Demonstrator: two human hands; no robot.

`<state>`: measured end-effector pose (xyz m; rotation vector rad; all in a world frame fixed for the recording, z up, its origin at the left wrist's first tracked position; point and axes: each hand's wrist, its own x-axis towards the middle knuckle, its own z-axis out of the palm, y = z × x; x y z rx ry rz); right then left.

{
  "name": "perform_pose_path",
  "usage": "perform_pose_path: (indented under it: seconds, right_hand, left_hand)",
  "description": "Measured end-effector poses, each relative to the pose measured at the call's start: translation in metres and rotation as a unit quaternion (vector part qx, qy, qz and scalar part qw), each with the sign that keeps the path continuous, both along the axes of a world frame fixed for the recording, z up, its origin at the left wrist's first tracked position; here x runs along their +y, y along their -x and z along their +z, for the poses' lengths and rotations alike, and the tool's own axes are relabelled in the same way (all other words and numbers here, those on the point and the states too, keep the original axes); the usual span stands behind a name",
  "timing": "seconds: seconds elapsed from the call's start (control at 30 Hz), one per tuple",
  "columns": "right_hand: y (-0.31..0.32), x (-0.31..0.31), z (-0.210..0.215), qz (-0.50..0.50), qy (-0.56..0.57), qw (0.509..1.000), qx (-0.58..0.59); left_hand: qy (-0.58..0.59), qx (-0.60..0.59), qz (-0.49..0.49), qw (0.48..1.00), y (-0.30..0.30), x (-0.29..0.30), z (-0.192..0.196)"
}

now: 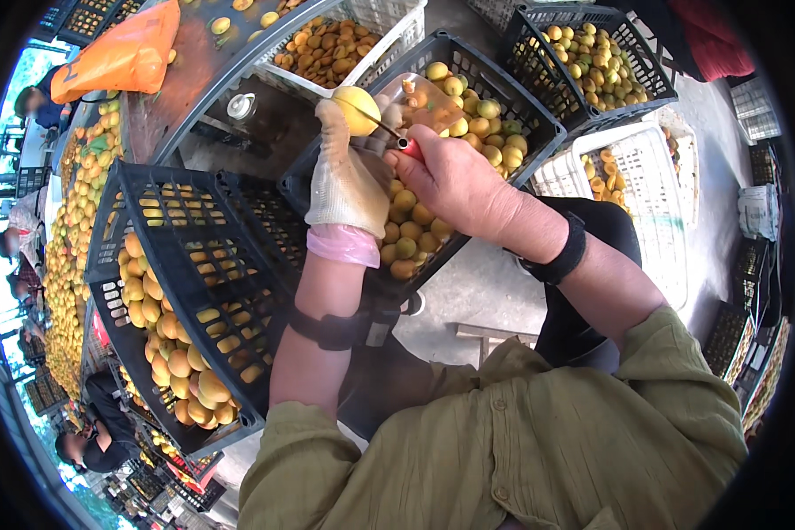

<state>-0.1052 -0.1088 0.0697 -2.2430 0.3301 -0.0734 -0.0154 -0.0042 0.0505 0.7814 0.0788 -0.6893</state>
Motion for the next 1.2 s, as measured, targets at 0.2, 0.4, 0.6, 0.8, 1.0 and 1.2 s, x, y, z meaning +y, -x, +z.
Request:
perform_pose_path:
  seconds: [0.2, 0.4, 0.6, 0.8, 1.0, 1.2]
  right_hand:
    - [-0.002, -0.006, -0.003, 0.005, 0.018, 0.999, -0.028]
    - [-0.005, 0.003, -0.015, 0.002, 0.078, 0.996, -0.05]
    - [0.002, 0.003, -0.022, 0.024, -0.036, 0.985, -0.168]
    - [-0.013, -0.022, -0.01, 0.032, 0.001, 0.965, -0.262]
    - [-0.013, -0.026, -0.016, 0.033, 0.095, 0.972, -0.213]
    - [-0.017, -0.002, -0.013, -0.058, 0.044, 0.963, -0.258]
  left_hand:
    - [-0.052, -0.142, -0.049, 0.987, -0.013, 0.007, -0.006]
    - [0.021, 0.004, -0.077, 0.997, -0.002, 0.006, -0.004]
    - [0.037, 0.008, -0.08, 0.996, -0.009, 0.014, -0.008]
    - [0.101, 0.09, -0.135, 0.982, 0.003, 0.004, 0.004]
    - [-0.017, -0.062, 0.014, 0.998, 0.023, -0.011, 0.0]
    - [-0.068, -0.124, 0.182, 0.973, 0.028, -0.018, 0.009]
